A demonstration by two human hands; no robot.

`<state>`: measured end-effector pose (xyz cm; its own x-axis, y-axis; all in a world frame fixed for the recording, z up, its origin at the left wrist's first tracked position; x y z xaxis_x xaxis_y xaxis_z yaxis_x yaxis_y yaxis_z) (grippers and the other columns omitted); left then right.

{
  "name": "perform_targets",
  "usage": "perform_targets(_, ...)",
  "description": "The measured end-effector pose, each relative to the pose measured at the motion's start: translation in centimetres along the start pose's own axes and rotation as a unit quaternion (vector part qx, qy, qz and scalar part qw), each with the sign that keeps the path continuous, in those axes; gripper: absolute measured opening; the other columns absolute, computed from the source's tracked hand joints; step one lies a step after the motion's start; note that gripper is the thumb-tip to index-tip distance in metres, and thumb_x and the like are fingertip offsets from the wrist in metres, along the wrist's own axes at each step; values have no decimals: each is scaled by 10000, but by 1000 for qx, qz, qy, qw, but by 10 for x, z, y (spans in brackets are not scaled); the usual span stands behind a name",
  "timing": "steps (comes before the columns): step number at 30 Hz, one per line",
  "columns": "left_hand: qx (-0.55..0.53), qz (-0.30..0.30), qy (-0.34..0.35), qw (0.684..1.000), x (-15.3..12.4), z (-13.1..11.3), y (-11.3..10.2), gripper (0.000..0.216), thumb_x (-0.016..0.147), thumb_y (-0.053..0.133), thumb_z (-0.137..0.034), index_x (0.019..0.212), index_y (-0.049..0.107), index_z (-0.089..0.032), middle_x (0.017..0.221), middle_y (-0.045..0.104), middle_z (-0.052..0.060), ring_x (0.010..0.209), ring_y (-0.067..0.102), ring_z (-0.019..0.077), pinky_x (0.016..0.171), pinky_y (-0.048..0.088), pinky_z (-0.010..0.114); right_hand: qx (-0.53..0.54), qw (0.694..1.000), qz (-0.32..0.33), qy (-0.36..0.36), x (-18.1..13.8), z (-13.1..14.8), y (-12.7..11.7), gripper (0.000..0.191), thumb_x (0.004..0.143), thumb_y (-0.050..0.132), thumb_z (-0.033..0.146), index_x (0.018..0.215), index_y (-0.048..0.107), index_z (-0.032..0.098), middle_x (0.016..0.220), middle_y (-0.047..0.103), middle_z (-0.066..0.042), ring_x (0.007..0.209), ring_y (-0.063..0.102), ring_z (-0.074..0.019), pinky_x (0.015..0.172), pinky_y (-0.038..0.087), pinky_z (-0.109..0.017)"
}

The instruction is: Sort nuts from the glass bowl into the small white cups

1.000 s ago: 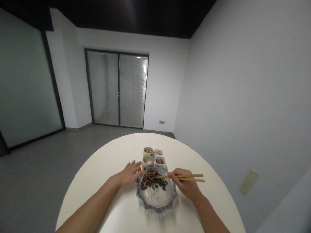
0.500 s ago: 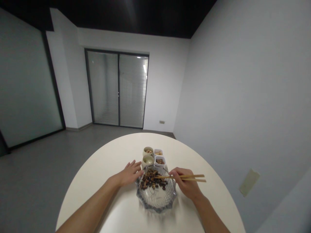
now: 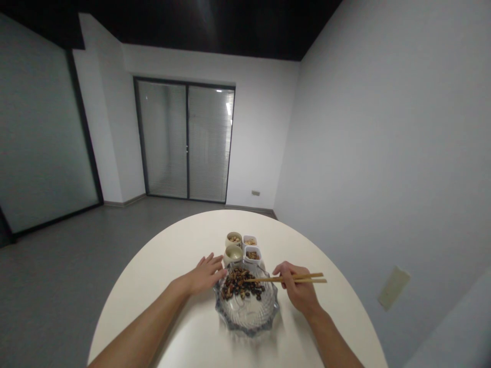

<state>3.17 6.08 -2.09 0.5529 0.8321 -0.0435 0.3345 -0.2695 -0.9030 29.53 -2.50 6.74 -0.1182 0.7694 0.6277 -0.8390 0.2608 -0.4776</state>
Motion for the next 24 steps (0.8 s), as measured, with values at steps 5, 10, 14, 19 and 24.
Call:
perform_targets(5,-3,2,2,1000,2,4,2,585,1028,226,-628,1421,500,-292,1600,239,49,1468,84,361,1154,66,585,29,999,-18,-3,-1,0,-2,516,1006,389,463,691,679,176,470,518,14,439,503,-135,461,381,-239)
perform_targets(10,1,1,9,1000,3,5,3,601,1023,210,-648,1417,499,-298,1599,246,51,1467,92,361,1151,74,588,29,998,-57,-11,0,6,-7,554,1001,382,490,640,672,186,479,563,-10,449,536,-148,466,414,-253)
perform_targets(14,-3,-3,2,1000,3,5,3,598,1026,213,-642,1391,530,-289,1598,245,54,1469,86,355,1156,73,573,16,996,-81,-20,0,10,-8,543,996,395,493,661,695,190,502,599,-23,470,567,-159,476,440,-261)
perform_targets(19,5,-1,6,1000,3,4,5,597,1028,206,-639,1391,526,-291,1598,248,49,1466,97,359,1152,82,580,0,995,-95,-23,-3,6,-6,509,1002,401,459,705,713,189,540,622,-24,515,604,-167,517,467,-266)
perform_targets(24,6,1,7,1000,3,1,3,609,1030,199,-637,1385,532,-270,1598,245,65,1467,91,362,1154,77,581,-4,995,-102,-16,-3,2,-1,474,1001,419,455,758,729,191,584,655,-28,553,635,-175,548,488,-271)
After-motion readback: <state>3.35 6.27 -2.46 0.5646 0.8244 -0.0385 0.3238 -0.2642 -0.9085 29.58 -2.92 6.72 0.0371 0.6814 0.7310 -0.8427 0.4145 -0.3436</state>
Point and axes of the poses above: each hand's wrist, its own x-axis towards the middle knuckle, its own y-axis out of the palm, z = x × y, the point moved 6 cm from there along x, towards the middle knuckle
